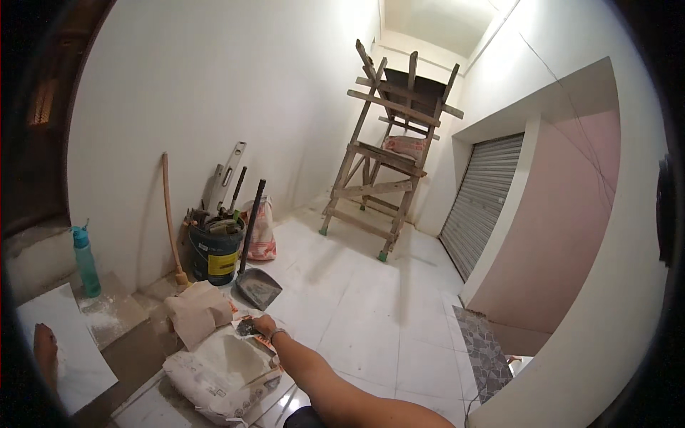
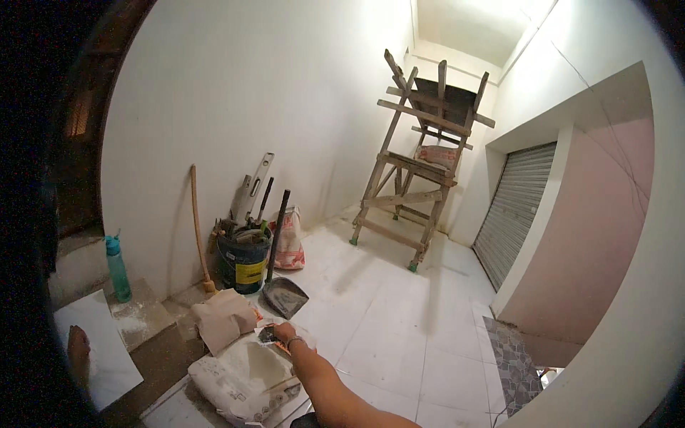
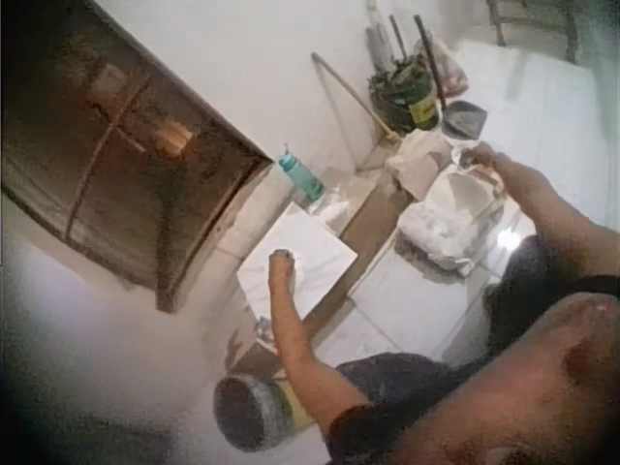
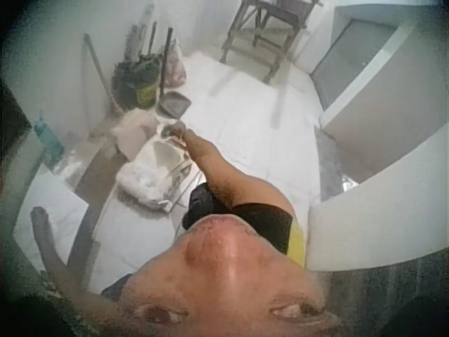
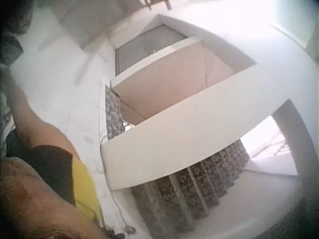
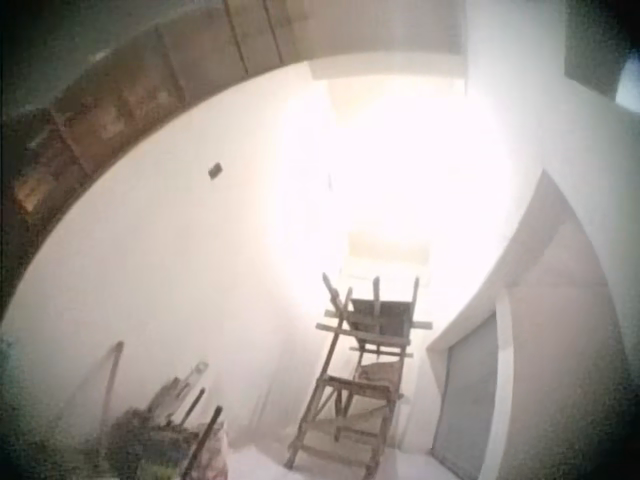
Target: The person cleans a tile with putty knives, scoops powder from a bag onto the tile using a putty knife, and spreads the powder on the tile.
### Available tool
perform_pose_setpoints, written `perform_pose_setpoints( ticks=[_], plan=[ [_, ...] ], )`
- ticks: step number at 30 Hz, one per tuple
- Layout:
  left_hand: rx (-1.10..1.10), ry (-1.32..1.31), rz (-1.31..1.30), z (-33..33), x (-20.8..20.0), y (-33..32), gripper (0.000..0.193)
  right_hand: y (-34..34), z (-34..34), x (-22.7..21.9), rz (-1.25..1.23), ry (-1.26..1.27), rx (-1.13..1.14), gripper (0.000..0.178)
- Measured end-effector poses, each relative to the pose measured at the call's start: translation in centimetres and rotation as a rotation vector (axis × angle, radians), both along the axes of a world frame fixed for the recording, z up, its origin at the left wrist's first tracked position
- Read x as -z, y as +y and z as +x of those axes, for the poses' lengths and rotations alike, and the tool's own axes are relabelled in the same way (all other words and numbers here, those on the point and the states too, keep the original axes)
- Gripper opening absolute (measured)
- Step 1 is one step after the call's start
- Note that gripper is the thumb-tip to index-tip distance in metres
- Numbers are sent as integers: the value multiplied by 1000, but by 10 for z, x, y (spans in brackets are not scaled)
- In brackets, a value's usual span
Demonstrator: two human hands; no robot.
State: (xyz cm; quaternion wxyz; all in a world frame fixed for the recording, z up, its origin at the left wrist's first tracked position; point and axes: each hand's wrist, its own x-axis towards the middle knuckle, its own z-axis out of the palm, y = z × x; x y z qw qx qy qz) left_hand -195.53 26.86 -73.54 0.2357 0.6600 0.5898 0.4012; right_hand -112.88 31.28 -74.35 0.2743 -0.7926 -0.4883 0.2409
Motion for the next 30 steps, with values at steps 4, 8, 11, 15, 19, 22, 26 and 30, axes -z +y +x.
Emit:
perform_pose_setpoints(
  ticks=[4,8,11,15,19,22,26,30],
  plan=[
    [-69,134,234,43,-13,34,39,2,40,-2,60,-156,-157,56],
    [-304,367,400,10,6,-21,22,10,-45,4,9,-128,-110,44],
    [-342,449,586,52,-12,23,10,27,-3,12,12,-162,-42,45],
    [-427,506,633,42,-15,17,7,34,-21,10,25,-294,-233,47],
    [-444,483,618,35,-22,20,8,31,-25,14,180,-140,-90,43],
    [-471,479,601,25,-22,12,10,33,-31,10,63,-84,-157,46],
    [-476,465,628,27,-32,23,12,35,-12,14,101,-171,-173,47],
    [-508,455,583,5,-23,0,11,34,-32,24,80,-214,-212,37]
  ],
)
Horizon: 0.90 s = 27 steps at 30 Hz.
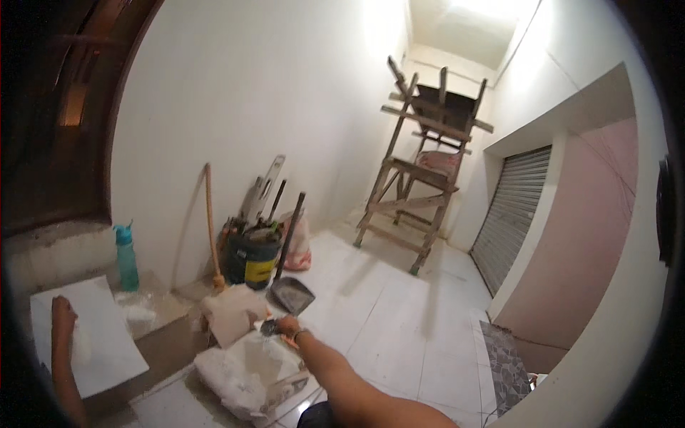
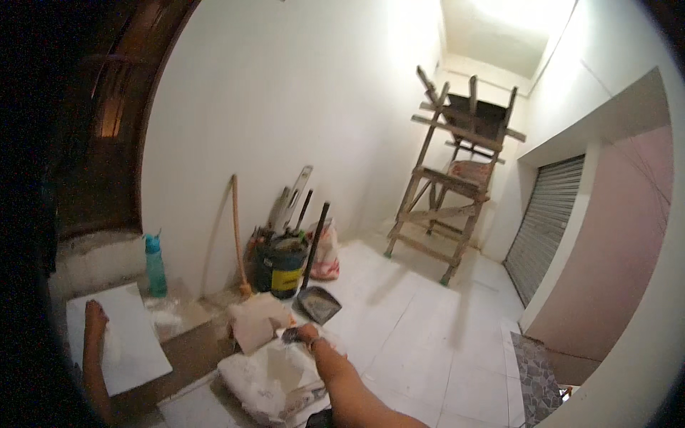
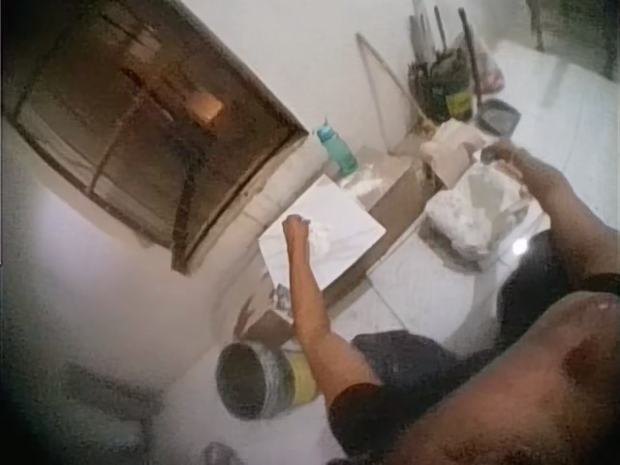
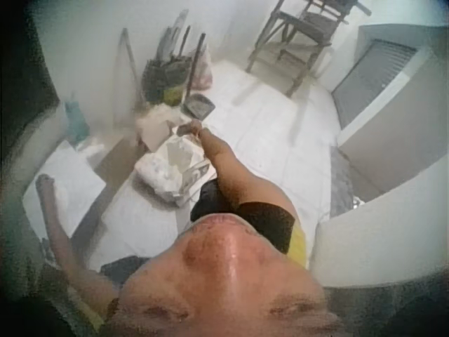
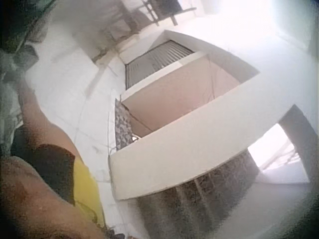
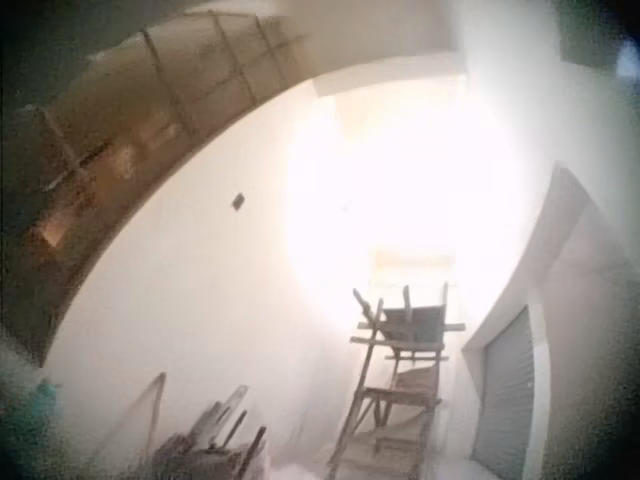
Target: The person cleans a tile with putty knives, scoops powder from a bag onto the tile using a putty knife, and spreads the powder on the tile.
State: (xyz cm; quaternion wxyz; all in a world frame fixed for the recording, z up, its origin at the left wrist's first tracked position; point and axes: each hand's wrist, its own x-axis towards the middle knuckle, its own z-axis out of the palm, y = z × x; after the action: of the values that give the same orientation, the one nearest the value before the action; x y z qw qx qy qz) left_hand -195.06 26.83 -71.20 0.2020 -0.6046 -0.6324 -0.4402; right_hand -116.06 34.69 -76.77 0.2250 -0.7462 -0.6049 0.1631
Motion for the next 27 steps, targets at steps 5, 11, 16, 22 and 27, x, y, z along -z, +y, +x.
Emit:
perform_pose_setpoints(
  ticks=[5,11,16,22,27],
  plan=[
    [100,-153,-218,47,-60,-10,18,2,56,1,-32,-166,-201,30],
    [47,-420,-467,90,-126,-38,41,7,50,-19,-197,566,-29,27],
    [26,-14,-593,83,-134,-29,20,11,35,-14,-264,615,75,21],
    [-57,156,-632,37,-137,-43,20,2,-8,-38,-197,483,-203,25],
    [-100,-44,-748,96,-141,-47,23,-22,-16,-59,-190,489,-83,22]
  ],
)
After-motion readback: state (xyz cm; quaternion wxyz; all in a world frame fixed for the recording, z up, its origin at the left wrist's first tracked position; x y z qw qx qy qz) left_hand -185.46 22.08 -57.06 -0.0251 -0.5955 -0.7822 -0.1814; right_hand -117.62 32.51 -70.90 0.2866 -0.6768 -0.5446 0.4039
